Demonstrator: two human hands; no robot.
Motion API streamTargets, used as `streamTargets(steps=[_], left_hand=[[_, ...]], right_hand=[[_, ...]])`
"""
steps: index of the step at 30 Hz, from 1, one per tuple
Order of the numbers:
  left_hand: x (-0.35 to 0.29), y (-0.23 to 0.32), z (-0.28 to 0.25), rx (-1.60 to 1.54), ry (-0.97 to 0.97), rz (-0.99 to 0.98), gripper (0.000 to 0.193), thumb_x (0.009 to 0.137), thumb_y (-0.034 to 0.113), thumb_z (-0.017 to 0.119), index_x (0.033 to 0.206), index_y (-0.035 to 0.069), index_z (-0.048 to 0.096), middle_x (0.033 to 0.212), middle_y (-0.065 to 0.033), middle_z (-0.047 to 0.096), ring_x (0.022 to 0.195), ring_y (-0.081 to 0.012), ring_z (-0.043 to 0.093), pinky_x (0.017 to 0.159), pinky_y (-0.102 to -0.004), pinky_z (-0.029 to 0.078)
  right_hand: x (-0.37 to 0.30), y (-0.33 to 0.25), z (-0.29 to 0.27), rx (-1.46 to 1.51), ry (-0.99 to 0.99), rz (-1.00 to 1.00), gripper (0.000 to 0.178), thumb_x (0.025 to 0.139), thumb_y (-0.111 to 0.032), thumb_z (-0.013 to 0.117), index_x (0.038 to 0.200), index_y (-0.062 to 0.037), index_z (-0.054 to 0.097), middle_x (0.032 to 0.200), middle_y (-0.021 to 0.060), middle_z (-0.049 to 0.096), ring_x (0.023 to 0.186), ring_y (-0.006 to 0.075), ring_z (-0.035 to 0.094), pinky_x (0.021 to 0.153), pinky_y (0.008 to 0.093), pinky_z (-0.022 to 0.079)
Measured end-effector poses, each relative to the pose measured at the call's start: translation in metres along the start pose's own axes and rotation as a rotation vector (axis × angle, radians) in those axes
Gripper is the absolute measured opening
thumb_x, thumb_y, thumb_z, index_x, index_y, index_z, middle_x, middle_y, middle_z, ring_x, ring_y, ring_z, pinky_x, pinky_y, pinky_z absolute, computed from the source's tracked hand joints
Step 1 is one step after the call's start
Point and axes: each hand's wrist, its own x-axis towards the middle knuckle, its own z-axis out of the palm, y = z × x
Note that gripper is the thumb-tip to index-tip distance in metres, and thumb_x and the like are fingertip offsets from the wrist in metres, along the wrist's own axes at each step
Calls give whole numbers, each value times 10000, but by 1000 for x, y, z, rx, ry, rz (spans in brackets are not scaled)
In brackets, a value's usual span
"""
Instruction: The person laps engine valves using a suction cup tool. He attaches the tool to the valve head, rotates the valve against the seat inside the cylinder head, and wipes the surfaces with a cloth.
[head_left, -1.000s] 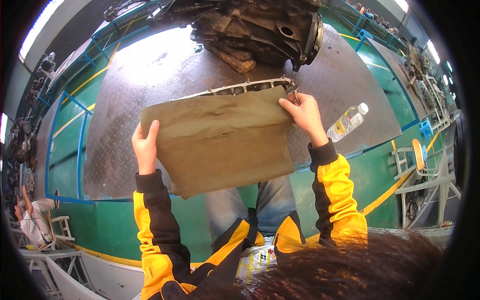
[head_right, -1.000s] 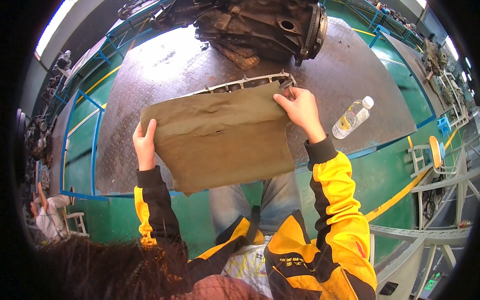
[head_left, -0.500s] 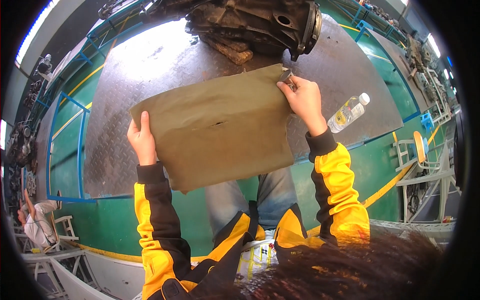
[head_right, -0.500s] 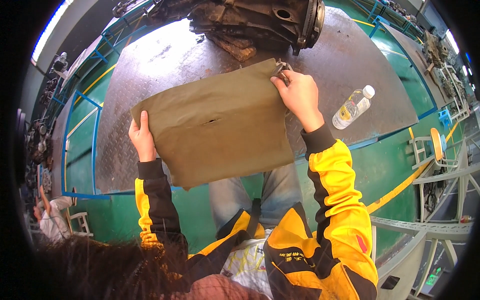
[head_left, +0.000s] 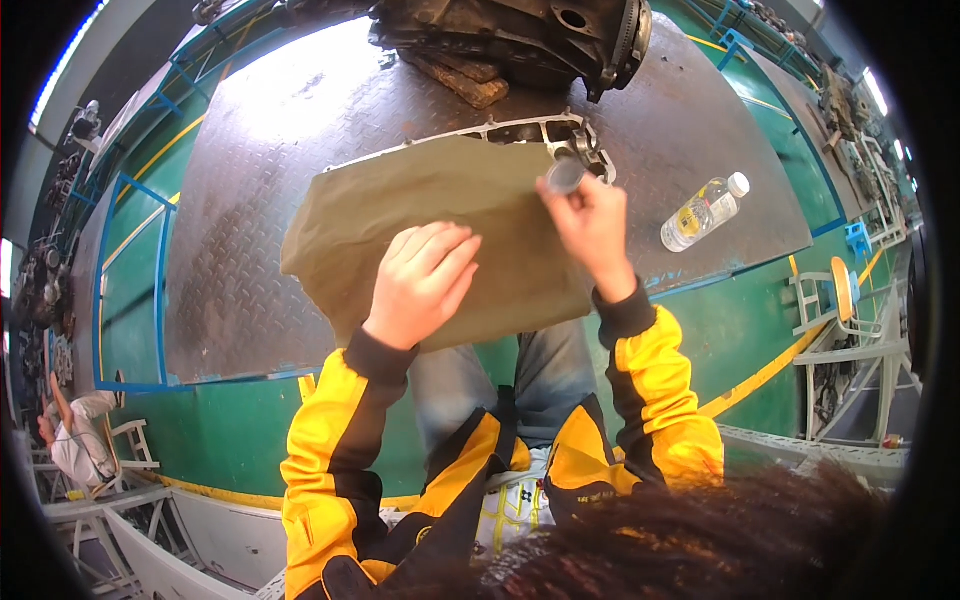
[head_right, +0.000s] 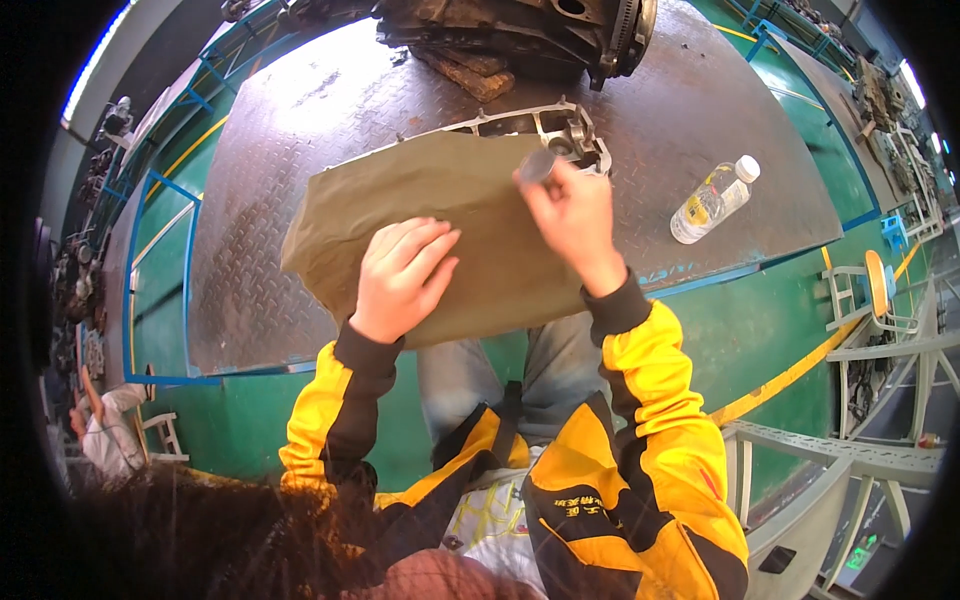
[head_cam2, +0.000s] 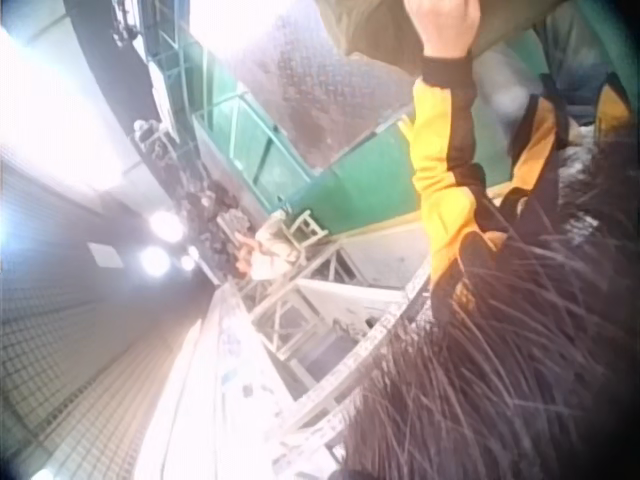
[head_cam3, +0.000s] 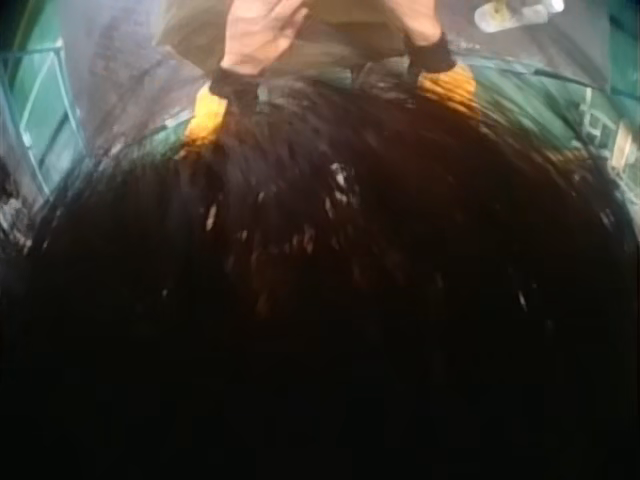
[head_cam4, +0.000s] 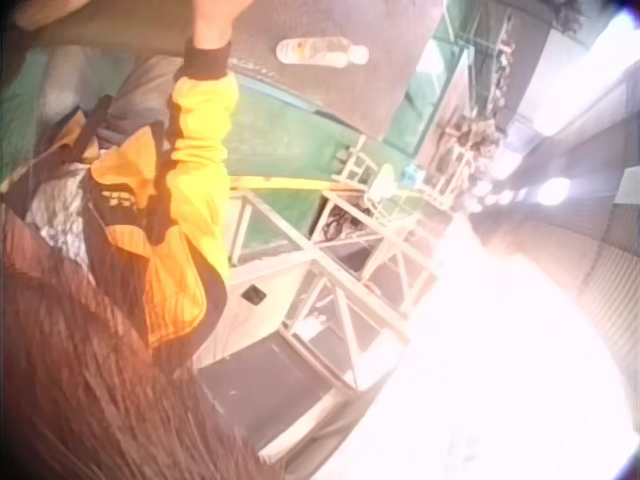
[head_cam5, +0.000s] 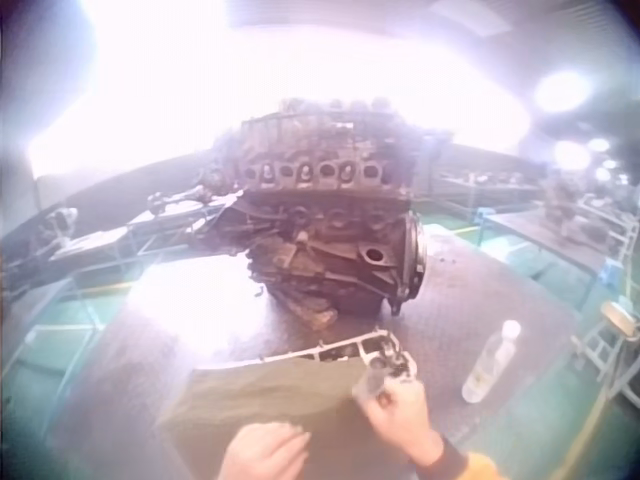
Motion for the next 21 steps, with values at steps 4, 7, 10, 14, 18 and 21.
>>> streamTargets(steps=[4,7,10,14,18,21], left_hand=[[7,-14,15,49,-50,-39,415,793,56,836,1197,52,741,1217,-81,735,1128,-311,704,958,-447,550],[6,-15,15,104,-78,-22,455,807,99,840,1249,61,735,1269,-75,733,1199,-294,686,1034,-457,532],[4,-18,22,201,-128,-20,464,843,151,827,1290,79,728,1300,-54,730,1247,-256,667,1118,-478,486],[5,-22,31,289,-133,-26,475,872,219,816,1324,105,722,1325,-22,727,1279,-217,652,1209,-520,402],[9,-22,33,356,-131,-50,456,876,255,820,1306,129,735,1317,9,732,1278,-206,652,1241,-559,352],[12,-29,33,372,-134,-39,452,873,279,825,1297,147,742,1313,28,734,1273,-201,654,1246,-575,336]], right_hand=[[-32,7,24,243,-47,-30,130,917,-47,789,1043,-22,807,775,49,763,559,70,572,535,261,473],[-38,8,31,271,-72,-71,142,902,-36,809,1040,-3,804,940,125,815,799,136,775,722,275,592],[-37,8,33,226,-111,-87,203,889,-49,827,1088,-12,811,985,137,818,817,181,794,727,286,600],[-39,21,46,230,-62,-218,300,869,-47,788,1165,-87,816,962,119,808,750,221,787,670,311,602],[-37,19,50,190,-59,-195,317,863,-60,797,1176,-108,816,917,132,789,696,247,758,641,334,586],[-32,17,46,128,-108,-87,331,863,-68,795,1187,-133,816,866,145,764,675,262,740,628,343,574]])
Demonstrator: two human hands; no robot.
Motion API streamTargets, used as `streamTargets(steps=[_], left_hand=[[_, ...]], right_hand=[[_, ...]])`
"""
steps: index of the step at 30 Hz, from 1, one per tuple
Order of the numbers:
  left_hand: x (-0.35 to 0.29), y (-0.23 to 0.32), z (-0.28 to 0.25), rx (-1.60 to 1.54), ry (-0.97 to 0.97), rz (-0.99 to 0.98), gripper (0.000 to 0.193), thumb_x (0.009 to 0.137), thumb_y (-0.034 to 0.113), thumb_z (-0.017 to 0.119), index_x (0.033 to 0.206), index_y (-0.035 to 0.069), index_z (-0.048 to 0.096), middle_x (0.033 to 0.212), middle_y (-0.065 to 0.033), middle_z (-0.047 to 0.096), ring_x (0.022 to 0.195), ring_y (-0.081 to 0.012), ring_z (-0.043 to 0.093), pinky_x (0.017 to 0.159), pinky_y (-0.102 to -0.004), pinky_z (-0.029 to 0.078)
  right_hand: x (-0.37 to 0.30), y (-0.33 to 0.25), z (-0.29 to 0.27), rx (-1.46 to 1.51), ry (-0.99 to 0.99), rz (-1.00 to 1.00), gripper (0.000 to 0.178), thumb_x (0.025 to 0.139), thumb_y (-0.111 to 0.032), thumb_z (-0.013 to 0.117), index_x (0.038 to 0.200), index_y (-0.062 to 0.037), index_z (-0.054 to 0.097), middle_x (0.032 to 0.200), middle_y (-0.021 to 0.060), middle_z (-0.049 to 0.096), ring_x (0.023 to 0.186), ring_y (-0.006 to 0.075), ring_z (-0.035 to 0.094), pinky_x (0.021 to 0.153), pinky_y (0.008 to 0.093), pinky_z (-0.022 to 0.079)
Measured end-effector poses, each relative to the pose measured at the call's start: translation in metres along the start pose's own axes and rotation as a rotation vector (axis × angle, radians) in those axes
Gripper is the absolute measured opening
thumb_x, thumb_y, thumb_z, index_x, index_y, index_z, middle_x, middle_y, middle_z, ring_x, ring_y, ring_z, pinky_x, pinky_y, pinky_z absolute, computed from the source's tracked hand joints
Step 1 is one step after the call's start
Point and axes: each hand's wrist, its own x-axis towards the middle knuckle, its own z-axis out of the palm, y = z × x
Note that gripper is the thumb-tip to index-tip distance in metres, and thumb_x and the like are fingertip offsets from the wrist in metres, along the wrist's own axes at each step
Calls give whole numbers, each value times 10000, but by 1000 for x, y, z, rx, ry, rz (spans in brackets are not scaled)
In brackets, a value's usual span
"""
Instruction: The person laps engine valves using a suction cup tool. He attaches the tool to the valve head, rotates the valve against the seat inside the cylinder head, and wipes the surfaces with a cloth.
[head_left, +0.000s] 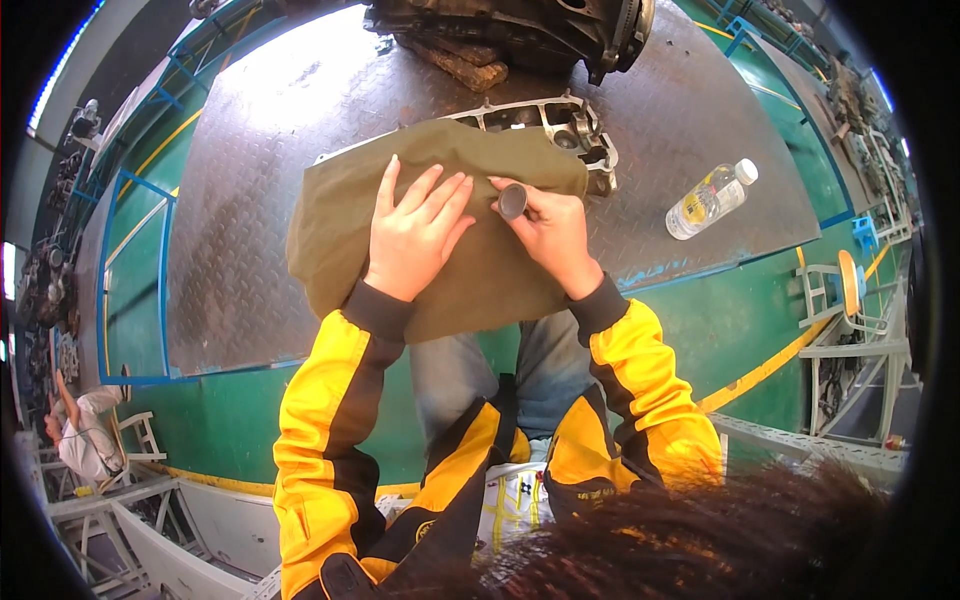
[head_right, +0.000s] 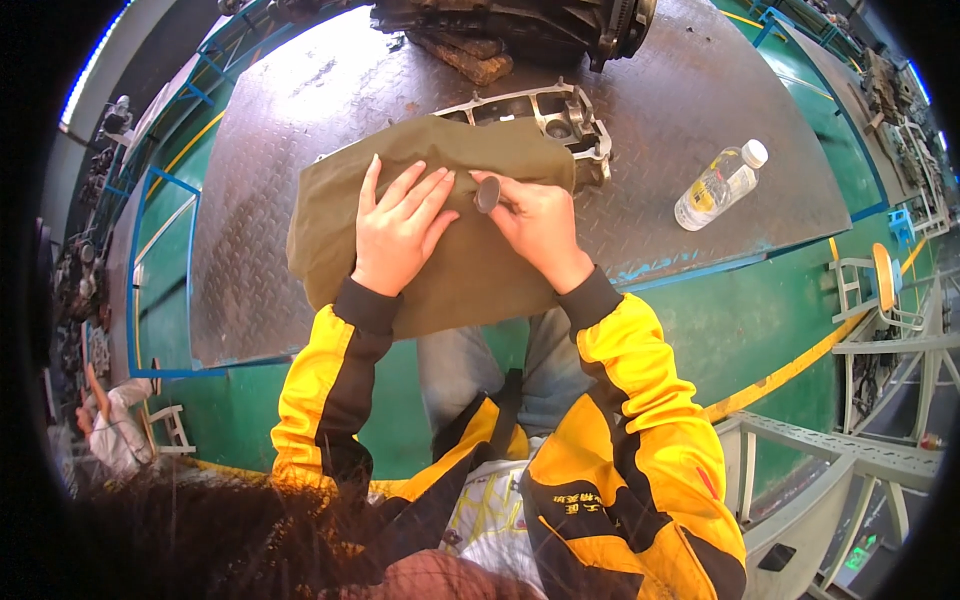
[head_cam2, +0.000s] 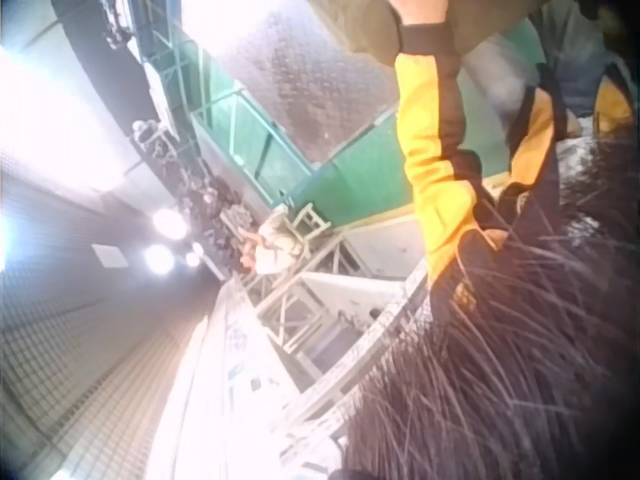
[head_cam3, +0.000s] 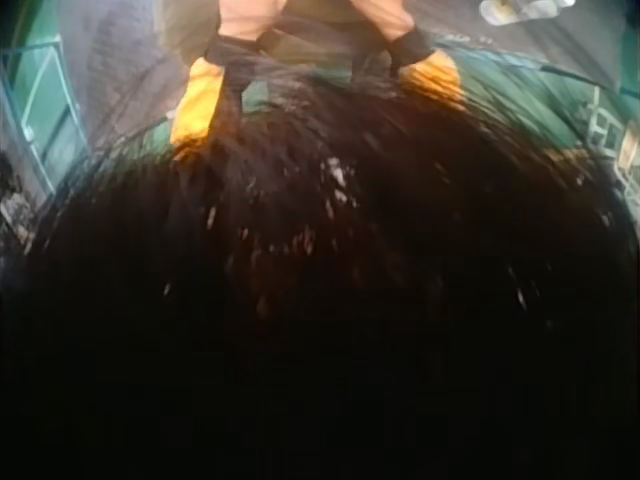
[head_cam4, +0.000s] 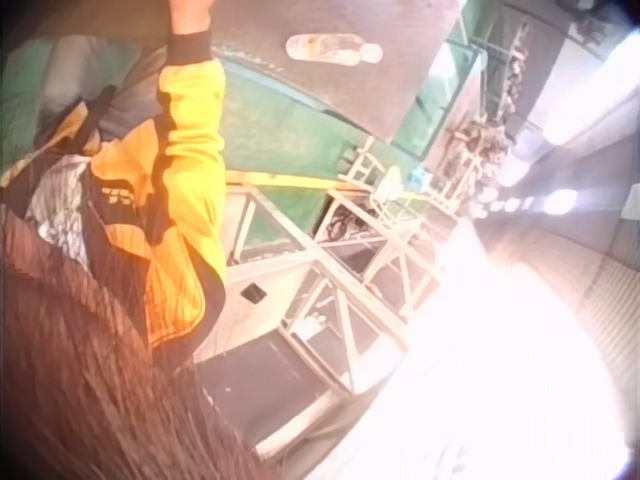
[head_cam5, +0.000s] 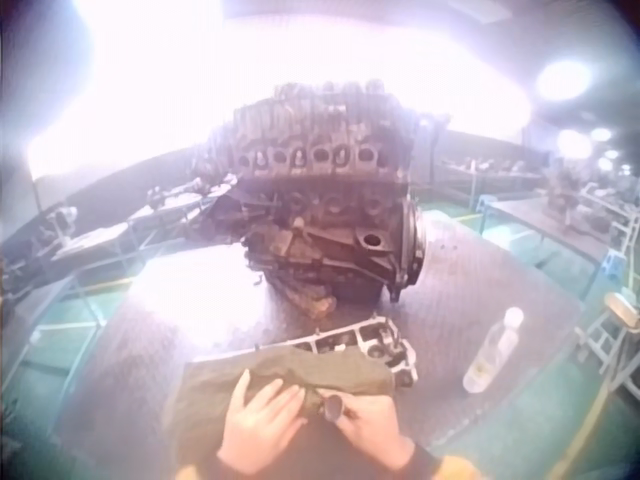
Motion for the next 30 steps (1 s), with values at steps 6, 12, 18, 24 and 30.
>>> streamTargets(steps=[6,12,18,24,30], left_hand=[[0,-16,-1,50,-20,73,497,854,322,837,1314,165,735,1345,33,717,1289,-192,633,1240,-551,350],[0,-20,-5,27,-25,41,479,851,325,837,1288,163,726,1401,-13,668,1288,-207,615,1220,-535,379],[5,-21,-9,24,-72,16,470,892,375,803,1307,165,732,1451,-9,659,1324,-225,610,1239,-562,322],[6,-25,-13,28,-117,9,491,903,385,796,1337,169,723,1460,-9,655,1345,-219,604,1256,-585,293],[3,-26,-11,7,-114,10,491,909,382,791,1347,175,717,1466,-6,649,1348,-215,603,1259,-582,294]], right_hand=[[11,1,-7,0,-34,-21,321,870,-60,766,1168,-166,820,859,135,759,739,296,755,650,369,580],[16,-11,-18,-83,-150,10,252,952,-28,728,1188,-68,808,947,165,798,821,219,797,734,312,594],[20,-10,-16,53,-170,175,209,983,-68,729,1176,-34,802,957,169,805,842,156,776,759,292,582],[26,-7,-9,18,-98,42,135,935,-105,754,1041,-27,782,767,216,690,615,330,691,595,368,522],[23,-35,-14,15,-211,200,229,926,-83,797,1153,-54,814,734,73,719,603,41,533,571,259,465]])
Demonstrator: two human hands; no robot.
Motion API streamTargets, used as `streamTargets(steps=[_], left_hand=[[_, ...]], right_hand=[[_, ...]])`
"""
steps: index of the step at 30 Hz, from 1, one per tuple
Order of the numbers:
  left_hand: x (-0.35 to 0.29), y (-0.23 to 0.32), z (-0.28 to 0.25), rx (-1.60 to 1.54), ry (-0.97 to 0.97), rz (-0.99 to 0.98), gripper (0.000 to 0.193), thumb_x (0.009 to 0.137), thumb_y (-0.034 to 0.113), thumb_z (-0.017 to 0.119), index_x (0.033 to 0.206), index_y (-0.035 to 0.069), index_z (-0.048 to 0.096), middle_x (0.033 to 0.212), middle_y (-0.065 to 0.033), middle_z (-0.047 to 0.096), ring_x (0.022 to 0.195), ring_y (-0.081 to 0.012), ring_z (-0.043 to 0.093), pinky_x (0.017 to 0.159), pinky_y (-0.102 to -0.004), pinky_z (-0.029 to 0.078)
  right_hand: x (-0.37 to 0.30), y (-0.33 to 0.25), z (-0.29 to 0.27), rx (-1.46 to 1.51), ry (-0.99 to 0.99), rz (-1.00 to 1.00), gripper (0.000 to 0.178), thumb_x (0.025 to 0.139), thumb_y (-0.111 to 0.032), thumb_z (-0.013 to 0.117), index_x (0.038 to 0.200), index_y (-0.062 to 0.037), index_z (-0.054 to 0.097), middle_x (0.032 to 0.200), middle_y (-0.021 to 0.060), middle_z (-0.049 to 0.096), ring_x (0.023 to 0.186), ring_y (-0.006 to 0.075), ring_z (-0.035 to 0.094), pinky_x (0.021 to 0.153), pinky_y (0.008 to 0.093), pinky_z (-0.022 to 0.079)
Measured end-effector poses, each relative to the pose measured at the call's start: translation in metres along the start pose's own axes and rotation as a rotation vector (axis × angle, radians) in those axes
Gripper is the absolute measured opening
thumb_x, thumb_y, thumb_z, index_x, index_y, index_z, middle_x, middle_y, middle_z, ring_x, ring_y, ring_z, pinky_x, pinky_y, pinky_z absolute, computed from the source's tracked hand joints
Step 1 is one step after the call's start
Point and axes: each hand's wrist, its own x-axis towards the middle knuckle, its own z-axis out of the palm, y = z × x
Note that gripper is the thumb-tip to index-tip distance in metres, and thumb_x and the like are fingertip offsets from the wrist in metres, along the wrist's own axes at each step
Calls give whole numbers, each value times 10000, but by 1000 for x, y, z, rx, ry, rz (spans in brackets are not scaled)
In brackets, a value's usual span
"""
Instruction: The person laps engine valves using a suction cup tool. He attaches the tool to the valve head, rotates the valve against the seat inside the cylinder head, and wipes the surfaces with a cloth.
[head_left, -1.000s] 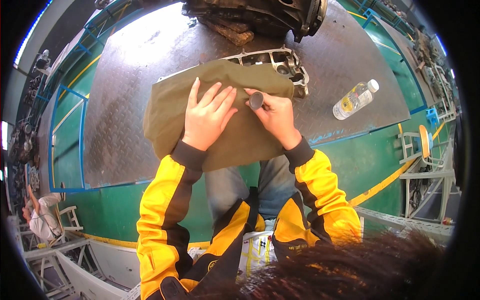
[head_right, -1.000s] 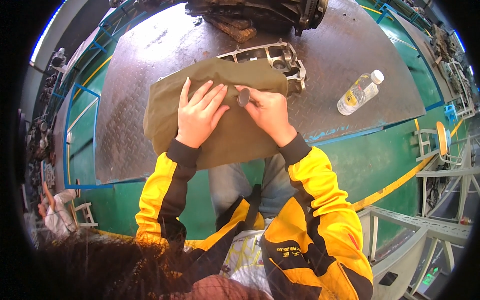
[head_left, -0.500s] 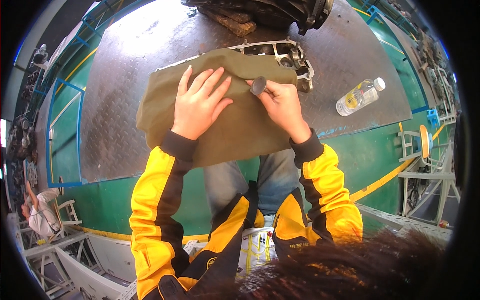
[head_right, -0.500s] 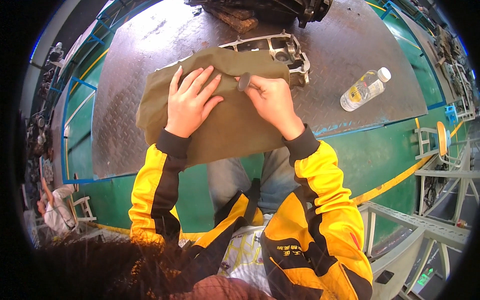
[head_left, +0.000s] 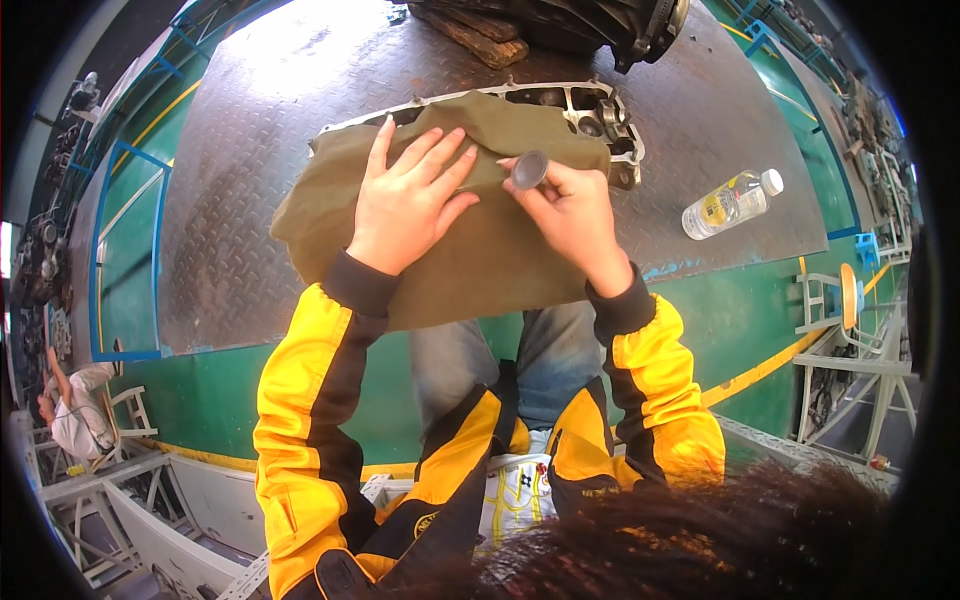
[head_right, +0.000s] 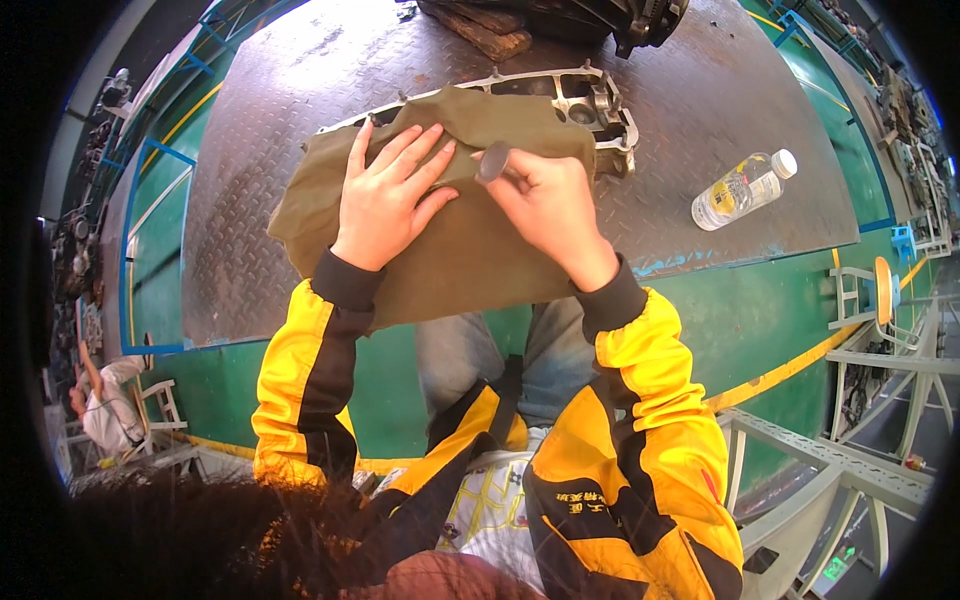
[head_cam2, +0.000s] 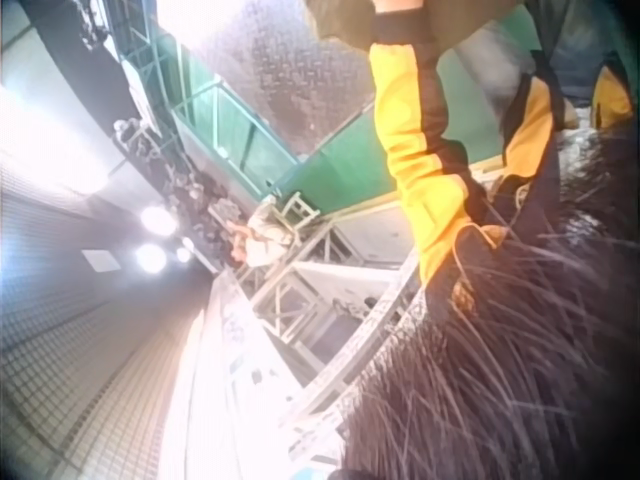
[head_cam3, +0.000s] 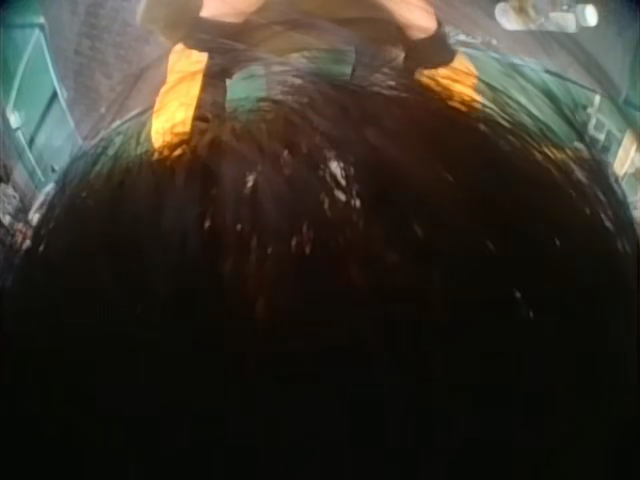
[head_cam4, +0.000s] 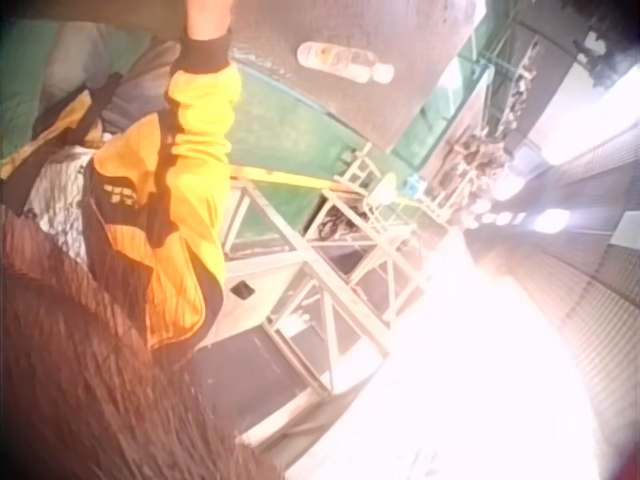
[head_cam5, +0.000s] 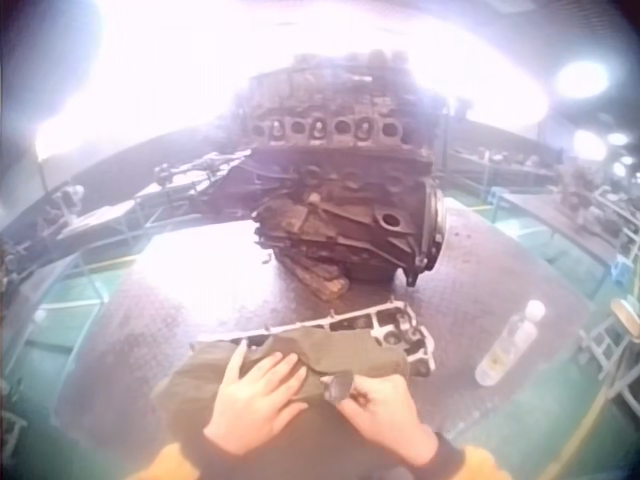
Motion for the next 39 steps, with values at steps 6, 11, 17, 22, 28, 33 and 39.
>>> streamTargets(steps=[6,11,17,22,28,33,39], left_hand=[[-1,-3,2,7,-15,15,505,893,392,797,1349,192,716,1491,-10,628,1360,-223,588,1257,-574,299],[0,-3,-1,48,-12,5,515,880,406,801,1357,233,715,1545,-24,584,1374,-237,569,1244,-573,308],[-3,-8,-3,86,-21,11,546,874,420,797,1389,272,695,1570,-38,561,1383,-243,556,1230,-591,310],[-3,-12,-6,117,-6,53,502,881,429,796,1341,249,705,1525,-31,586,1353,-229,564,1233,-584,321],[-2,-7,-7,58,-1,19,469,898,452,783,1313,244,723,1496,-34,611,1347,-236,569,1217,-567,343],[-5,-8,-1,69,1,15,453,920,408,771,1342,248,727,1517,-42,609,1370,-261,562,1222,-554,324],[-2,-7,-1,56,2,26,450,922,395,773,1341,238,726,1509,-43,614,1360,-263,565,1218,-542,333]], right_hand=[[-5,14,19,-21,92,-89,278,887,-64,834,1164,-72,818,666,32,616,574,37,420,533,251,396],[-3,21,18,3,113,-107,276,890,-57,830,1165,-77,818,716,62,683,577,36,436,540,246,416],[-1,26,12,-16,107,-112,266,901,-50,768,1154,-113,821,773,166,722,634,270,720,600,333,545],[0,23,-1,-30,46,-140,224,963,-42,721,1169,-61,807,935,181,789,814,204,794,727,310,585],[1,23,-1,-24,86,-186,217,971,-33,698,1158,-48,807,905,163,791,769,173,772,704,302,575],[-11,8,3,-27,62,-5,173,943,-36,755,1106,-15,810,842,96,786,716,38,652,673,259,547],[-5,37,12,-76,143,-195,229,909,-2,759,1121,-60,821,873,133,790,713,175,757,666,305,569]])
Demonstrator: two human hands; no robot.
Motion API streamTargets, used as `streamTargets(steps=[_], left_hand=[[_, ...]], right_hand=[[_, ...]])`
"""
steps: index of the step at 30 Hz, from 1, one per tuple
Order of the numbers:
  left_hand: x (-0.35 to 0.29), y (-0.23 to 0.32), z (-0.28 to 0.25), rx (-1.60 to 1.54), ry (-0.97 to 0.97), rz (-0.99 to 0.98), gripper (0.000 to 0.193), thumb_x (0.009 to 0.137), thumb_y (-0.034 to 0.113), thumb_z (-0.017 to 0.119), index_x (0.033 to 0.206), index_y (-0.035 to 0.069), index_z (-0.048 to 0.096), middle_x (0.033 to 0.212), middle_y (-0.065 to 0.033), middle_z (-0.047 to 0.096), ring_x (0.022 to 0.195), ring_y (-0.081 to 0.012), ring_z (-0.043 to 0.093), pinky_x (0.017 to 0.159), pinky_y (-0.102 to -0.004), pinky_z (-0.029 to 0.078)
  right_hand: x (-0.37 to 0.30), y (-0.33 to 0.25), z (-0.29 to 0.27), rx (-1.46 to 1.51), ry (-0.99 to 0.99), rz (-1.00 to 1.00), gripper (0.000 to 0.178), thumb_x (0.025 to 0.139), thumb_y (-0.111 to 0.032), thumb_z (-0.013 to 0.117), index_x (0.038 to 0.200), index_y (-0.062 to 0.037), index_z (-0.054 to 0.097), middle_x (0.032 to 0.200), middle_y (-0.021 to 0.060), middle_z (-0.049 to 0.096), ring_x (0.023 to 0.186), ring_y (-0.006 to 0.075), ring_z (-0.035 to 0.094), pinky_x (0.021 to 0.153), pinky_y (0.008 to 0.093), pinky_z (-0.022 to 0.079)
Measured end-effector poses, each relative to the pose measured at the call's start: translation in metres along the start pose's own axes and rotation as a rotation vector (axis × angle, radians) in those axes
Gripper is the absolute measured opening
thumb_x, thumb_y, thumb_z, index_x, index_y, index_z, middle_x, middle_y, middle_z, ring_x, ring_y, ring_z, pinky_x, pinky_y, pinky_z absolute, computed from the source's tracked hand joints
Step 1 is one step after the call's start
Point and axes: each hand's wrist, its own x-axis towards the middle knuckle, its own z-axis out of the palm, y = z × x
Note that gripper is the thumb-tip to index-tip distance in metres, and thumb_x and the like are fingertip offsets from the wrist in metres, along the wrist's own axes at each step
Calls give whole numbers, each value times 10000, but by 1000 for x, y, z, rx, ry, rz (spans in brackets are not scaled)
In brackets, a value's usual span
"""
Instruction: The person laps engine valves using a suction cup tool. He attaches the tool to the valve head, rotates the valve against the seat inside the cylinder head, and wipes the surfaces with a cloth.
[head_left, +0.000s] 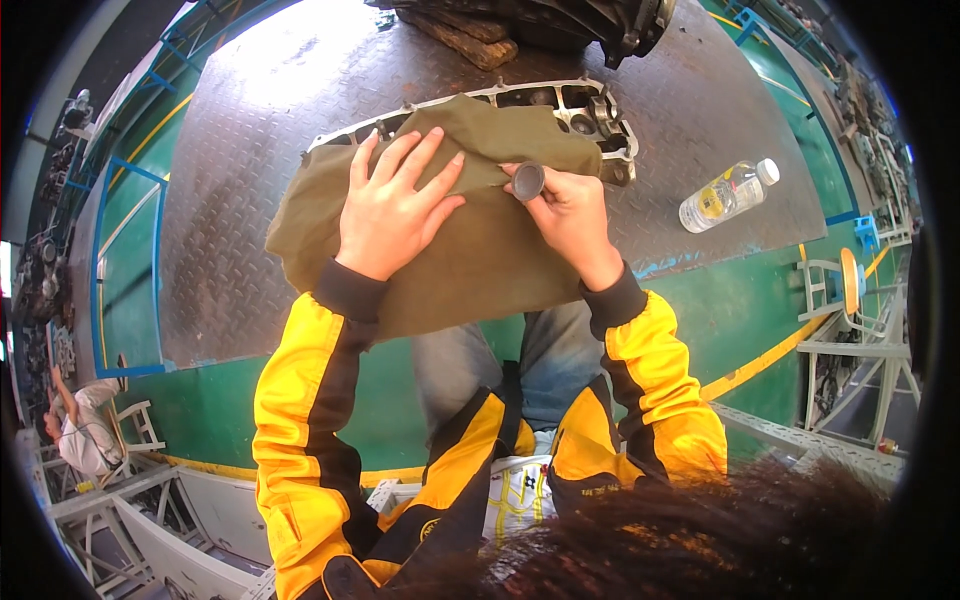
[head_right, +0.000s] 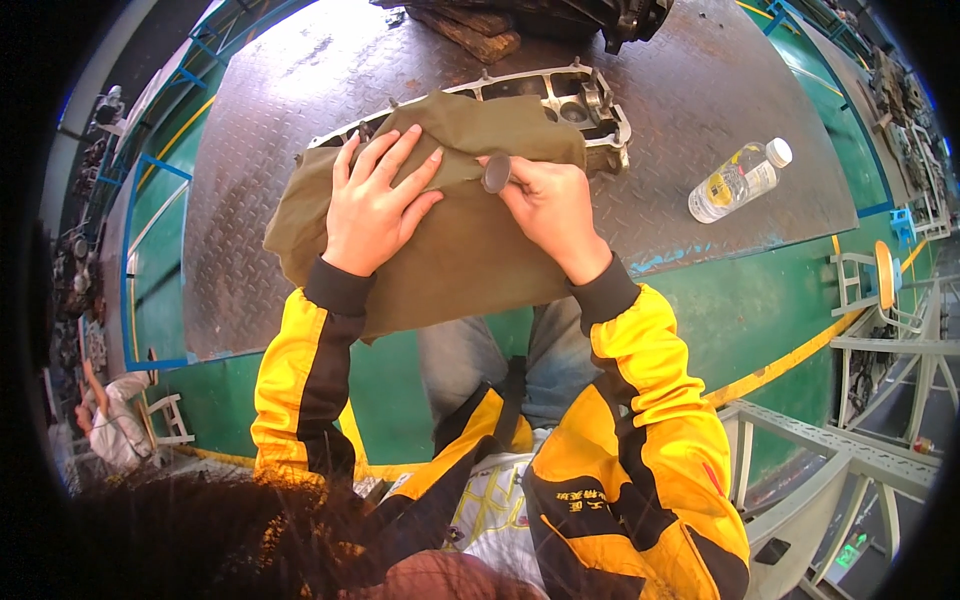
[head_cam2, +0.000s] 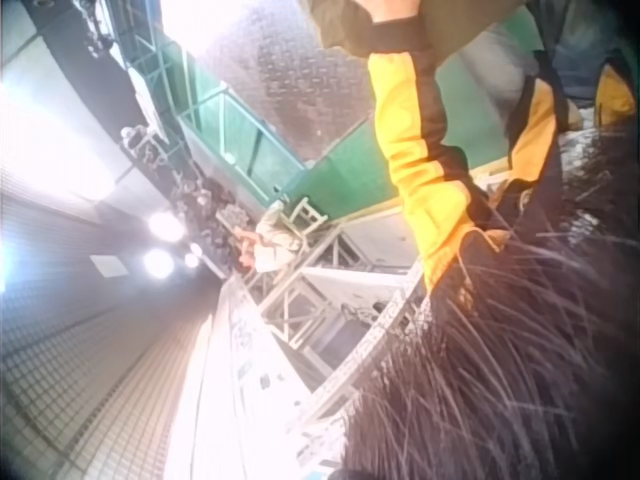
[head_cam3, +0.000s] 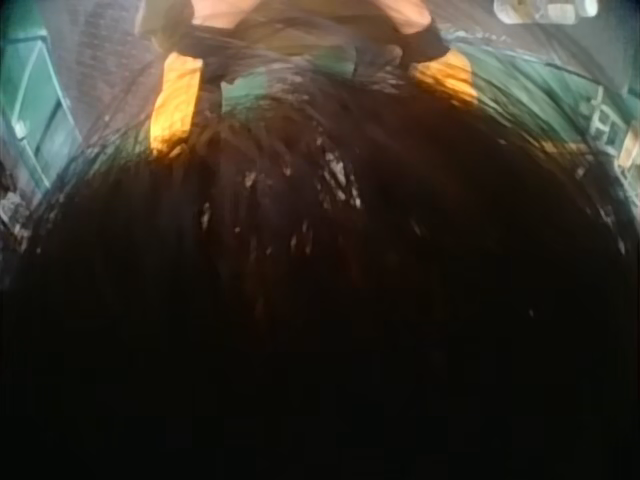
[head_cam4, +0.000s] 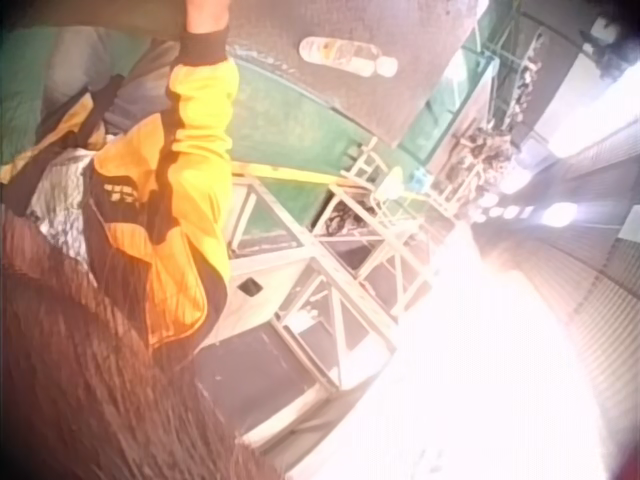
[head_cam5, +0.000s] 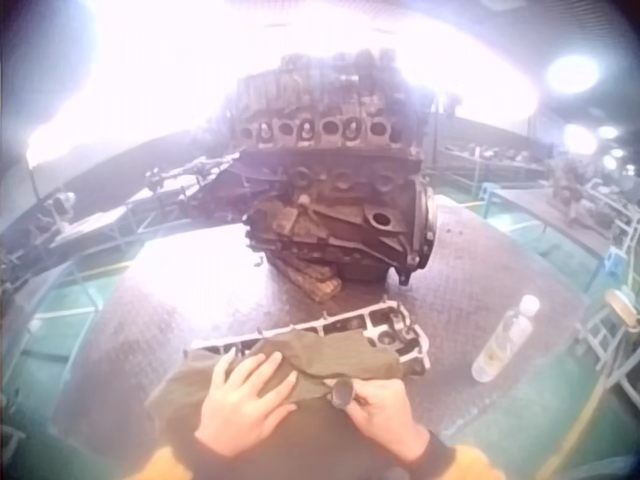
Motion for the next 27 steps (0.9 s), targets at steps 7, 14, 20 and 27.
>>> streamTargets(steps=[7,14,20,27], left_hand=[[-2,-1,-1,-7,-17,-1,466,930,368,770,1371,234,704,1521,-50,600,1372,-267,552,1214,-539,340],[-2,0,-2,-15,-10,4,471,923,352,780,1367,218,701,1505,-51,606,1374,-271,548,1214,-545,344],[-3,-1,-1,-7,10,22,457,914,369,787,1332,203,705,1480,-53,611,1354,-253,557,1215,-553,349],[-2,-2,-1,-36,-11,8,474,915,344,787,1362,214,700,1504,-47,603,1368,-268,550,1213,-546,348]], right_hand=[[14,-2,-23,-227,-94,-207,327,870,-101,759,1173,-217,802,791,94,733,699,291,721,611,405,560],[13,-6,-34,-387,-188,-257,501,842,-59,736,1308,-242,762,748,70,708,662,265,705,601,390,558],[1,-13,-10,-274,-50,-287,533,791,42,696,1241,-220,809,697,76,676,607,242,678,569,368,536],[4,9,-4,-275,-4,-297,543,763,-34,755,1262,-247,783,707,30,659,639,233,679,581,381,541]])
